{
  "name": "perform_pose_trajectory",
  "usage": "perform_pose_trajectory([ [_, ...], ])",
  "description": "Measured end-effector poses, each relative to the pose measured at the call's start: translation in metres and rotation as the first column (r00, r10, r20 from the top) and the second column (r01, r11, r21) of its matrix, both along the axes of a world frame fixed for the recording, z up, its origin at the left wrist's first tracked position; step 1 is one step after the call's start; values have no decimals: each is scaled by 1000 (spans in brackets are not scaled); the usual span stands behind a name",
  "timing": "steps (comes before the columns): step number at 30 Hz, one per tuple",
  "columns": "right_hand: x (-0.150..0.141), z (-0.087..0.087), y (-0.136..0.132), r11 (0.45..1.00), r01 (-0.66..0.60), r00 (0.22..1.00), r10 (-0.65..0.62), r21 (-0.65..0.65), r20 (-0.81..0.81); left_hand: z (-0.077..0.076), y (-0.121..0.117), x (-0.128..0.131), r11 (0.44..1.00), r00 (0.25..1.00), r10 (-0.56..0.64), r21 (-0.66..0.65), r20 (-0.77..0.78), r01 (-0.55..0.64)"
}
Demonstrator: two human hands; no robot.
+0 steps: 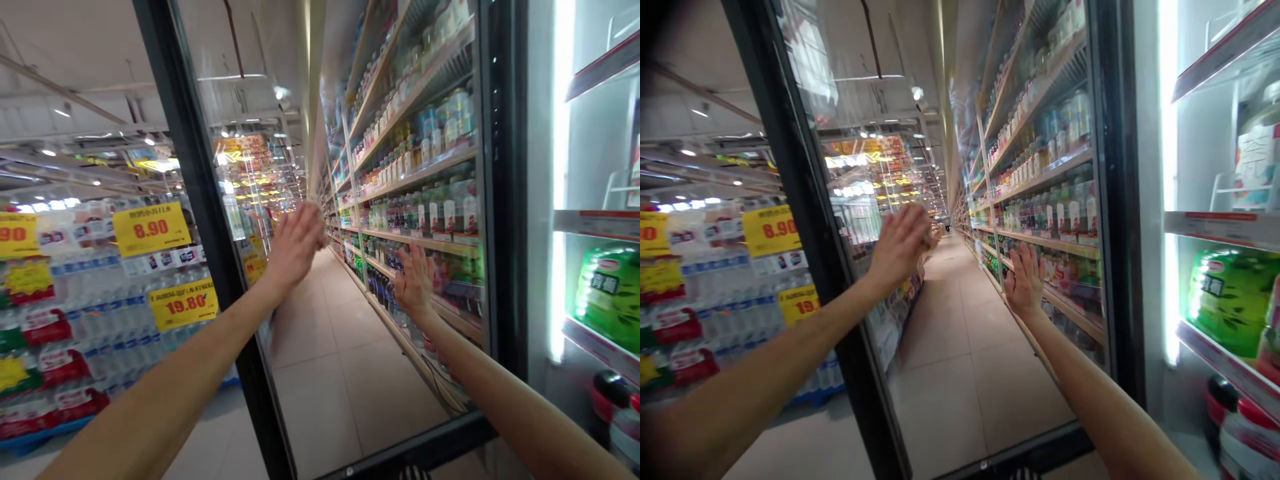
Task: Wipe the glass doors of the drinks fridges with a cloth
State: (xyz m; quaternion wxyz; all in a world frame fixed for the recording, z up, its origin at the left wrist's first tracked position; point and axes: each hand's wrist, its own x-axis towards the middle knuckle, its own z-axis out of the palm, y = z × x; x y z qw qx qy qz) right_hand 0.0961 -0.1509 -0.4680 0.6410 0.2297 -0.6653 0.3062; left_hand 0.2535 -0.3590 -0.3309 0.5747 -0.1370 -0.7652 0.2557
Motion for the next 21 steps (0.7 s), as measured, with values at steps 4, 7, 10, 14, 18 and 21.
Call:
perform_pose_trajectory([
  [4, 0, 0, 0, 1000, -4, 1000, 4, 7, 6, -29, 12, -8, 894, 949, -12, -421, 316, 152],
  [7, 1, 1, 0, 1000, -11, 1000, 11, 3, 3, -10, 7, -8, 962, 982, -45, -257, 181, 91],
  [10, 1, 1, 1, 1000, -6, 1000, 6, -7, -9, 14, 3, -9, 994, 998, -46, 92, -52, 50],
  [14, 1, 0, 0, 1000, -9, 1000, 9, -5, -3, -5, 12, -15, 963, 990, -77, -250, 115, 104],
  [18, -1, 0, 0, 1000, -8, 1000, 8, -3, -4, -11, 18, -22, 899, 981, -38, -421, 192, 117],
  [21, -3, 0, 2, 1000, -17, 1000, 17, -11, 1, 4, 18, -26, 991, 999, -39, -130, -3, 38],
])
